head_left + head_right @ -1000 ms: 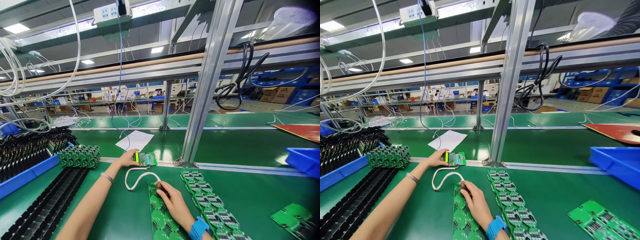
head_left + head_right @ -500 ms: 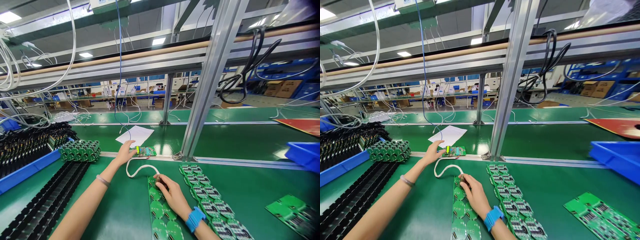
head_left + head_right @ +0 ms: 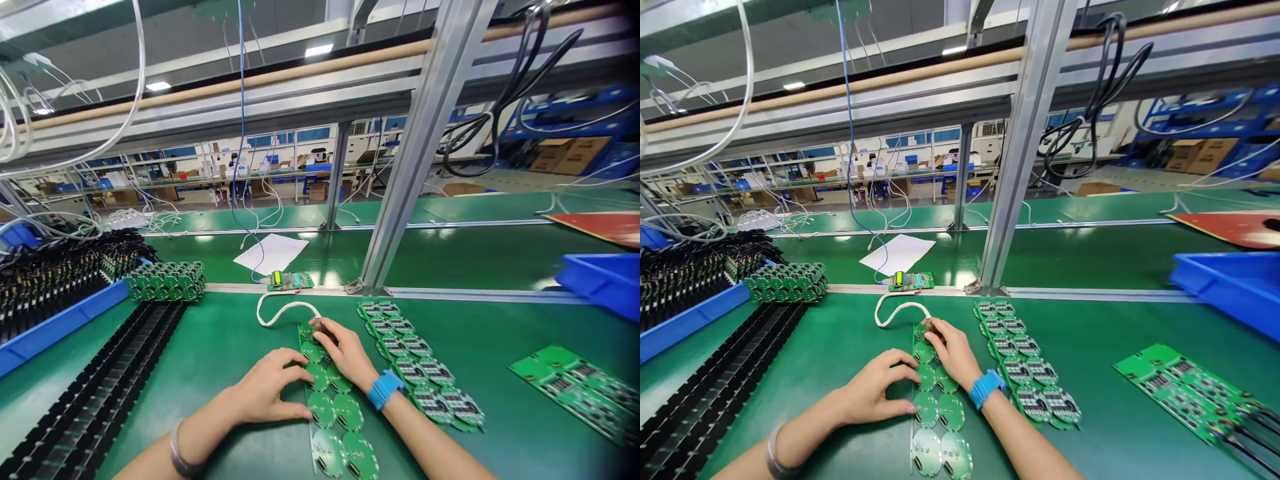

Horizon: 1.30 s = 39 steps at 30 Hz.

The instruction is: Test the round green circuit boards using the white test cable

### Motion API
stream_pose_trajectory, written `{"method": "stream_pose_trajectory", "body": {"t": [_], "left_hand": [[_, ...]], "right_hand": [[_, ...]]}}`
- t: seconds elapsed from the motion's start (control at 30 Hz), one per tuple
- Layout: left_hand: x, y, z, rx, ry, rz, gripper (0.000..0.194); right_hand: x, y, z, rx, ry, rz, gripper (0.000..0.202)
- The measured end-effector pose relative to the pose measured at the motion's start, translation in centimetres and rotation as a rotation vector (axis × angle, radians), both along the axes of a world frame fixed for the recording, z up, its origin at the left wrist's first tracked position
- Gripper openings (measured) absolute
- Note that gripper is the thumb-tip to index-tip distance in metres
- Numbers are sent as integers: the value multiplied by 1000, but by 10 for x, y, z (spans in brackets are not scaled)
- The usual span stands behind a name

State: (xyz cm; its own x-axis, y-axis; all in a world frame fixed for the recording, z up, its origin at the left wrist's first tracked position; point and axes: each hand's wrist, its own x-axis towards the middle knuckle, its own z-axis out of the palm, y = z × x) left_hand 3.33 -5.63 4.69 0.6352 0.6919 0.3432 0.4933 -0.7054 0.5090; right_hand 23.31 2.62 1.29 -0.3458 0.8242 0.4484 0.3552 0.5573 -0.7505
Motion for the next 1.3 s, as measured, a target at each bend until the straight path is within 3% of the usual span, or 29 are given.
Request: {"method": "stream_pose_trajectory", "body": {"t": [0.1,0.23,0.63,0.8,1.0,1.3], "left_hand": [[-10,5,-4,12,63,-63,52],[-10,5,-7,18,123,-85,61],[-5,5,-7,-3,133,-74,60],[-5,4,-8,-6,160,-73,59],[-5,4,-8,-24,174,-76,61],[-4,5,-9,-35,168,-78,60]], "right_hand": [[1,-1,2,-10,-23,-18,22],[1,-3,5,-21,-31,-15,22],[2,-3,5,-20,-55,-17,21],[5,-11,13,-66,2,-39,21],[14,-26,20,-238,10,86,17],[17,-31,15,-203,-5,79,19]]}}
